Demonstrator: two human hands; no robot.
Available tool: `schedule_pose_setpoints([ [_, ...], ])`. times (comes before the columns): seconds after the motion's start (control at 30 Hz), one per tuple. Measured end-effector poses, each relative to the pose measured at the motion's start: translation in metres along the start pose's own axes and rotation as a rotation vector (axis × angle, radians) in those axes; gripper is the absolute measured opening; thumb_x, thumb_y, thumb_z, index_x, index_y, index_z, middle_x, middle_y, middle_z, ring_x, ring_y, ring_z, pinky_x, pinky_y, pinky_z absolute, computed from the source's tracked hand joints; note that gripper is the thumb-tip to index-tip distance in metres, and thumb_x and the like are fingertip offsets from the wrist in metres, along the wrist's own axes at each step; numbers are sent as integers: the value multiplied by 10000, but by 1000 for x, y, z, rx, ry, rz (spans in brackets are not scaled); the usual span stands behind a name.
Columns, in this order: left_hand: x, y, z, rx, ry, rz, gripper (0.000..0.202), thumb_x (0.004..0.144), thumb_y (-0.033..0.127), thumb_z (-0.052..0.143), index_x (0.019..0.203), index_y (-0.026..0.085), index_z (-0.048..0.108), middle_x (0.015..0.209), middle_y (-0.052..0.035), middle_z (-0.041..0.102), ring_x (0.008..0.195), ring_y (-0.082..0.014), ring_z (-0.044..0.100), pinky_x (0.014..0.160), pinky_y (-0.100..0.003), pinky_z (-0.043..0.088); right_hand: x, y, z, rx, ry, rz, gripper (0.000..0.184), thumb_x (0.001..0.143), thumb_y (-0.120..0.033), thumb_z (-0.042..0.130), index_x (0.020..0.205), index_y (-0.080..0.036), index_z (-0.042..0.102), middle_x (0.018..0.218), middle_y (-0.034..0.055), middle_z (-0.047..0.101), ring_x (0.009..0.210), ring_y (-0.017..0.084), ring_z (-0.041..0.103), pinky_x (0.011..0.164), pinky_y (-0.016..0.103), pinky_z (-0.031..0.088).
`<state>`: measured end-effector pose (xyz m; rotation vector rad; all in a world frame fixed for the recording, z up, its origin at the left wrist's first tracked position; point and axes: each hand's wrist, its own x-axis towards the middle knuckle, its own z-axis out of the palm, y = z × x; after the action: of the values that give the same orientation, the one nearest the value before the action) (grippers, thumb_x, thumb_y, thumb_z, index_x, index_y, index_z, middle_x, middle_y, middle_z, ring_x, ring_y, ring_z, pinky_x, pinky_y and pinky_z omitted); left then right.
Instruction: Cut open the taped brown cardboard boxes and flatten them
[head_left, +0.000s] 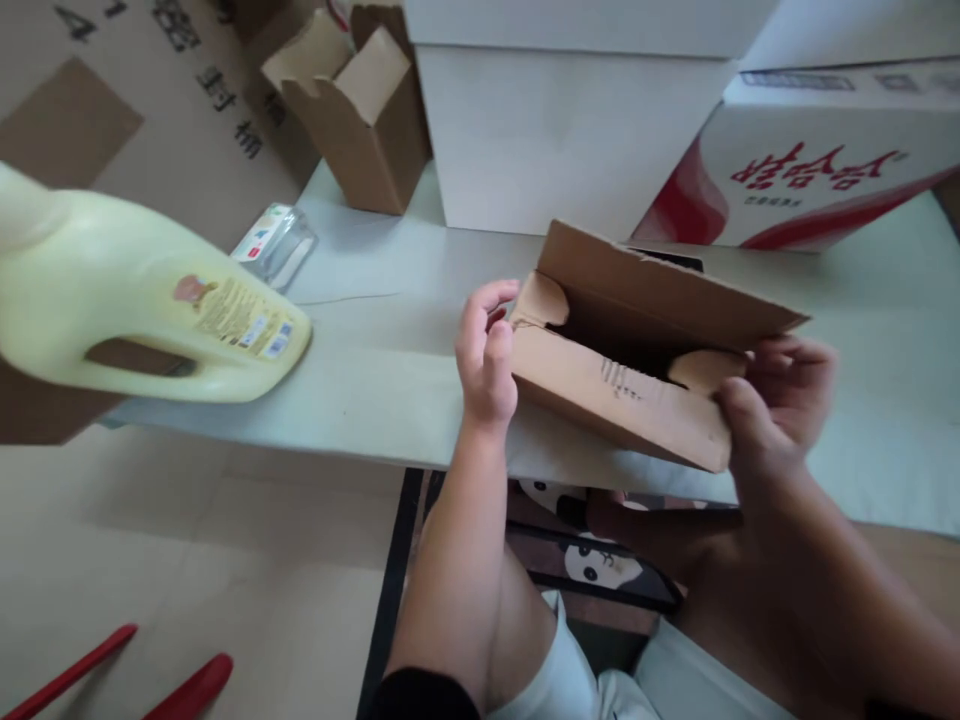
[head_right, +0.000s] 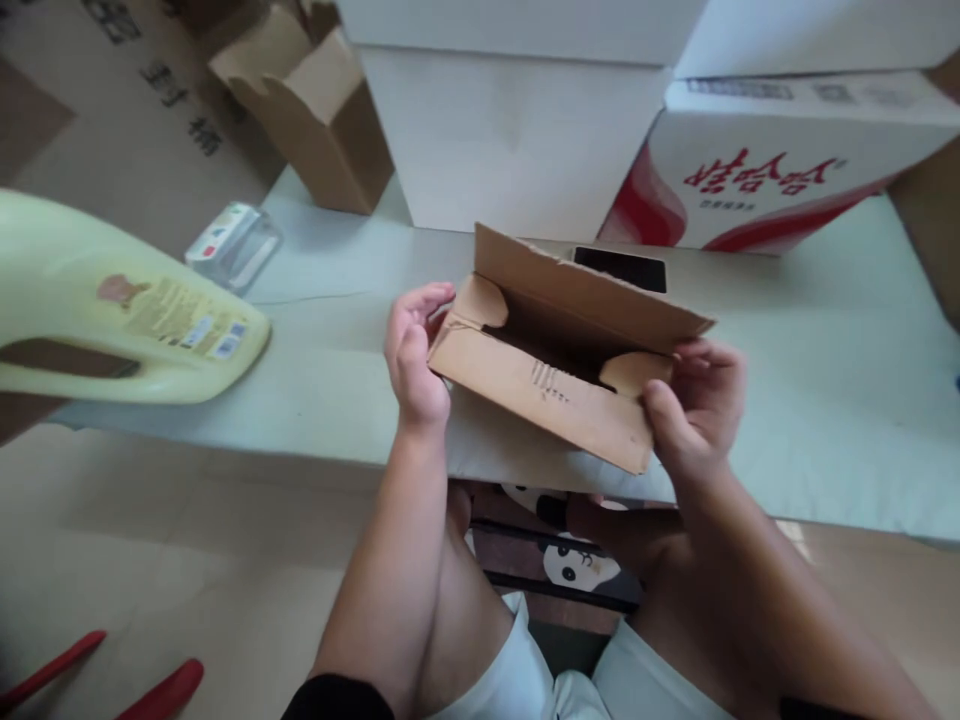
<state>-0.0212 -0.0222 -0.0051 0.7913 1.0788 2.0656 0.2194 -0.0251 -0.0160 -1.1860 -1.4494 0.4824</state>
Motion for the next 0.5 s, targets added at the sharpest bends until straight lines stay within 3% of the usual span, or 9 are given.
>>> schedule_pose_setpoints([
  [0.1,-5,-10,11,51,-63,0,84,814,218,730,892,213,700,1040,-72,708,1072,-236,691,968,-335,530,-1,9,-6,95,-89,-9,479,832,-515,661,1261,-464,454,1052,21,689,863,263,695,755,471,581],
  [0.2,-3,-20,15,133,-88,14,250,801,186,720,1042,250,710,1151,-53,702,1102,-221,683,994,-332,527,0,16,-20,86,-197,-133,288,931,-485,552,1198,-400,619,1108,65,679,1034,291,683,896,518,569],
  [0.27,-1,-27,19,189,-137,33,286,798,186,706,1072,264,727,1198,-48,699,1145,-228,670,1034,-353,517,-1,21,-30,89,-258,-198,293,973,-474,471,1097,-359,711,1144,85,658,1103,310,657,957,542,547],
  [0.4,1,-35,30,294,-179,114,176,792,191,648,884,241,789,1141,-54,718,1233,-255,635,1139,-425,460,-4,28,-42,87,-297,-240,266,968,-376,505,1137,-363,710,1192,80,632,1124,304,643,952,526,552],
  [0.5,0,-40,40,340,-167,129,224,775,163,579,771,238,790,1071,-52,729,1220,-255,643,1152,-450,454,-4,32,-48,66,-314,-245,287,961,-371,509,1184,-362,689,1196,84,635,1146,314,639,970,530,545],
])
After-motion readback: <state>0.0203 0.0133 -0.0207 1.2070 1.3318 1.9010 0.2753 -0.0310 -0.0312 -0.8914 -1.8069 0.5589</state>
